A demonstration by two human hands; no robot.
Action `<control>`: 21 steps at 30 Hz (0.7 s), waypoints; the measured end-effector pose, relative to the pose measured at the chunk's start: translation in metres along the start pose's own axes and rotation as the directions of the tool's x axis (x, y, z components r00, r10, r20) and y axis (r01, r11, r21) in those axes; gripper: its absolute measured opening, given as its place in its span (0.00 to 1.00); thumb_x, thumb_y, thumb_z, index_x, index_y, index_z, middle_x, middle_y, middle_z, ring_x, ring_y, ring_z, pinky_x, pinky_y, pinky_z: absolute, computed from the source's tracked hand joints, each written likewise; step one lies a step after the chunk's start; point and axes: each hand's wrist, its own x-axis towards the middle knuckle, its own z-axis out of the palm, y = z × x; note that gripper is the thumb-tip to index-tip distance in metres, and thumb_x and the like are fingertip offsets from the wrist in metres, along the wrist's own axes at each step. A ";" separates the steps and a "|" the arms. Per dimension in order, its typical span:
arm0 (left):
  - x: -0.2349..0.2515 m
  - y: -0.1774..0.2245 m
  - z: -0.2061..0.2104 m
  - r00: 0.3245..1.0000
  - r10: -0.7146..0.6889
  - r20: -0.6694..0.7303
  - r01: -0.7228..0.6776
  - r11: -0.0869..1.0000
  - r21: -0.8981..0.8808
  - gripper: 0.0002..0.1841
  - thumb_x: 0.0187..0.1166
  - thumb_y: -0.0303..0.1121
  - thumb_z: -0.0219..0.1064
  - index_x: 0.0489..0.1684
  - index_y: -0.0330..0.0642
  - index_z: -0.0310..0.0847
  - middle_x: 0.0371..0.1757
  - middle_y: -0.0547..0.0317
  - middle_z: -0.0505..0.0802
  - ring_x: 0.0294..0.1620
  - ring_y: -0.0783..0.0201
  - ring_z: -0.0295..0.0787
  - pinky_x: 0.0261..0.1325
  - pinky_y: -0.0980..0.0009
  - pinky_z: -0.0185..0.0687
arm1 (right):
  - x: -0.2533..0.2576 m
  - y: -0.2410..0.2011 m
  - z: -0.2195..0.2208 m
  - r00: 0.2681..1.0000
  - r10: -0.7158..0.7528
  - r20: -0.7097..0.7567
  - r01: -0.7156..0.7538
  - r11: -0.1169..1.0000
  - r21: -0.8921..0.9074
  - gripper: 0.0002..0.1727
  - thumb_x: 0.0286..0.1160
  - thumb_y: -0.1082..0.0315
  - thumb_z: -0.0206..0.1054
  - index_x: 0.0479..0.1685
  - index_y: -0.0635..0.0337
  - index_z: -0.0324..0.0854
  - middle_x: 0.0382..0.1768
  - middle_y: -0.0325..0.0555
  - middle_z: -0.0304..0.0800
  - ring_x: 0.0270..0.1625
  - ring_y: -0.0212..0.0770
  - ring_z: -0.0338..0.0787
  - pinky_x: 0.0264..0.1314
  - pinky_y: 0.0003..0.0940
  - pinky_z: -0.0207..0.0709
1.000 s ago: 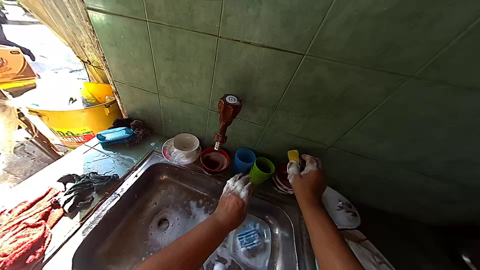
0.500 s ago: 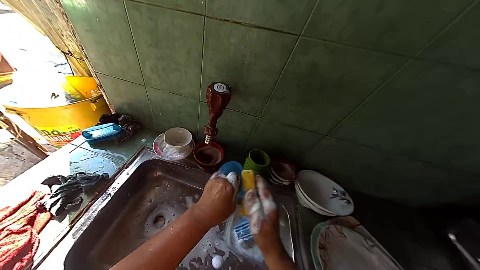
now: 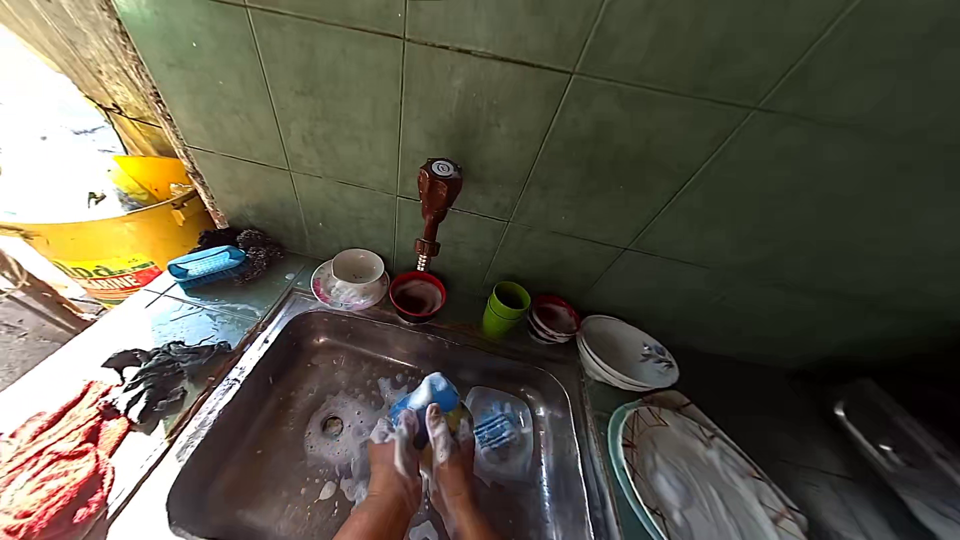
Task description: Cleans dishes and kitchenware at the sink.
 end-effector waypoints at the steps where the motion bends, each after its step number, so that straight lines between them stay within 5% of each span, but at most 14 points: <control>1: -0.006 -0.006 -0.005 0.985 0.158 0.074 -0.167 0.974 0.153 0.12 0.84 0.22 0.60 0.59 0.23 0.74 0.47 0.44 0.89 0.48 0.64 0.89 0.55 0.70 0.86 | 0.001 -0.002 -0.004 0.998 0.055 0.001 -0.055 0.998 0.034 0.28 0.80 0.57 0.65 0.68 0.72 0.74 0.51 0.56 0.89 0.51 0.39 0.91 0.56 0.37 0.87; 3: -0.015 -0.016 -0.016 0.847 0.462 0.262 -0.531 0.715 0.454 0.20 0.79 0.26 0.66 0.63 0.15 0.74 0.51 0.36 0.90 0.54 0.59 0.90 0.65 0.67 0.84 | 0.015 -0.013 -0.012 0.992 0.113 0.052 -0.115 0.992 0.052 0.23 0.85 0.59 0.61 0.64 0.71 0.78 0.50 0.54 0.89 0.50 0.39 0.90 0.56 0.36 0.86; 5: -0.022 -0.018 -0.021 0.743 0.542 0.392 -0.653 0.458 0.603 0.21 0.76 0.29 0.69 0.57 0.15 0.78 0.44 0.35 0.93 0.48 0.51 0.94 0.59 0.57 0.88 | 0.031 -0.025 -0.020 0.995 0.062 0.082 -0.062 0.998 0.001 0.19 0.78 0.67 0.65 0.62 0.72 0.81 0.51 0.53 0.90 0.51 0.36 0.89 0.56 0.33 0.85; 6: -0.025 -0.018 -0.021 0.749 0.509 0.423 -0.648 0.432 0.627 0.20 0.77 0.30 0.69 0.55 0.16 0.80 0.42 0.35 0.93 0.47 0.49 0.95 0.57 0.54 0.88 | 0.036 -0.030 -0.024 0.994 0.021 0.107 -0.015 0.998 -0.062 0.19 0.74 0.70 0.66 0.60 0.73 0.82 0.50 0.53 0.90 0.50 0.35 0.89 0.56 0.31 0.84; 7: -0.027 -0.018 -0.022 0.776 0.463 0.428 -0.625 0.473 0.621 0.20 0.77 0.32 0.68 0.55 0.17 0.81 0.44 0.35 0.94 0.49 0.50 0.95 0.59 0.55 0.88 | 0.040 -0.036 -0.028 0.989 -0.015 0.146 0.037 0.988 -0.149 0.18 0.72 0.72 0.67 0.58 0.73 0.83 0.49 0.53 0.90 0.50 0.35 0.89 0.56 0.30 0.83; 9: -0.030 -0.011 -0.021 0.869 0.281 0.408 -0.468 0.732 0.495 0.23 0.82 0.34 0.59 0.64 0.18 0.76 0.55 0.39 0.91 0.60 0.62 0.88 0.69 0.67 0.81 | 0.043 -0.047 -0.030 0.964 -0.108 0.242 0.201 0.892 -0.404 0.15 0.72 0.71 0.67 0.55 0.71 0.86 0.49 0.54 0.91 0.52 0.39 0.90 0.60 0.35 0.82; 12: -0.029 -0.002 -0.016 0.867 0.019 0.498 -0.069 0.994 0.082 0.34 0.91 0.54 0.38 0.74 0.27 0.67 0.58 0.54 0.88 0.60 0.70 0.85 0.67 0.69 0.81 | 0.034 -0.057 -0.025 0.852 -0.327 0.409 0.524 0.559 -0.643 0.15 0.70 0.66 0.70 0.49 0.67 0.92 0.50 0.57 0.95 0.59 0.55 0.92 0.67 0.55 0.80; 14: -0.017 0.006 -0.015 0.799 -0.001 0.601 0.158 0.965 -0.208 0.46 0.78 0.76 0.45 0.68 0.38 0.74 0.54 0.57 0.95 0.58 0.65 0.92 0.65 0.63 0.87 | 0.020 -0.047 -0.020 0.708 -0.482 0.516 0.703 0.413 -0.579 0.15 0.68 0.59 0.71 0.42 0.61 0.94 0.48 0.52 0.96 0.60 0.55 0.92 0.65 0.55 0.83; 16: -0.004 0.013 -0.014 0.805 0.015 0.593 0.288 0.864 -0.413 0.42 0.70 0.78 0.51 0.44 0.46 0.89 0.40 0.57 0.97 0.44 0.64 0.96 0.51 0.63 0.93 | -0.004 -0.035 -0.016 0.613 -0.537 0.579 0.789 0.389 -0.475 0.20 0.74 0.53 0.65 0.49 0.58 0.94 0.55 0.50 0.95 0.66 0.53 0.89 0.70 0.54 0.80; 17: 0.000 0.014 -0.013 0.835 0.017 0.550 0.295 0.830 -0.473 0.41 0.77 0.76 0.44 0.34 0.47 0.91 0.33 0.59 0.97 0.38 0.66 0.96 0.44 0.66 0.93 | -0.017 -0.029 -0.015 0.598 -0.551 0.582 0.801 0.399 -0.447 0.22 0.76 0.54 0.60 0.54 0.58 0.93 0.61 0.52 0.93 0.70 0.54 0.86 0.73 0.53 0.77; 19: 0.005 0.018 -0.010 0.899 -0.054 0.435 0.301 0.797 -0.524 0.42 0.89 0.64 0.26 0.31 0.45 0.84 0.28 0.58 0.94 0.33 0.65 0.94 0.38 0.67 0.92 | -0.035 -0.016 -0.012 0.635 -0.602 0.484 0.769 0.436 -0.467 0.21 0.74 0.63 0.59 0.56 0.67 0.90 0.66 0.60 0.89 0.74 0.58 0.84 0.77 0.53 0.76; 21: 0.002 0.012 -0.003 0.907 -0.138 0.397 0.357 0.750 -0.556 0.37 0.92 0.57 0.25 0.39 0.43 0.81 0.31 0.56 0.95 0.35 0.63 0.96 0.38 0.65 0.93 | -0.033 -0.010 -0.011 0.777 -0.568 0.272 0.620 0.613 -0.491 0.23 0.73 0.72 0.59 0.62 0.81 0.83 0.67 0.72 0.84 0.75 0.63 0.82 0.81 0.50 0.72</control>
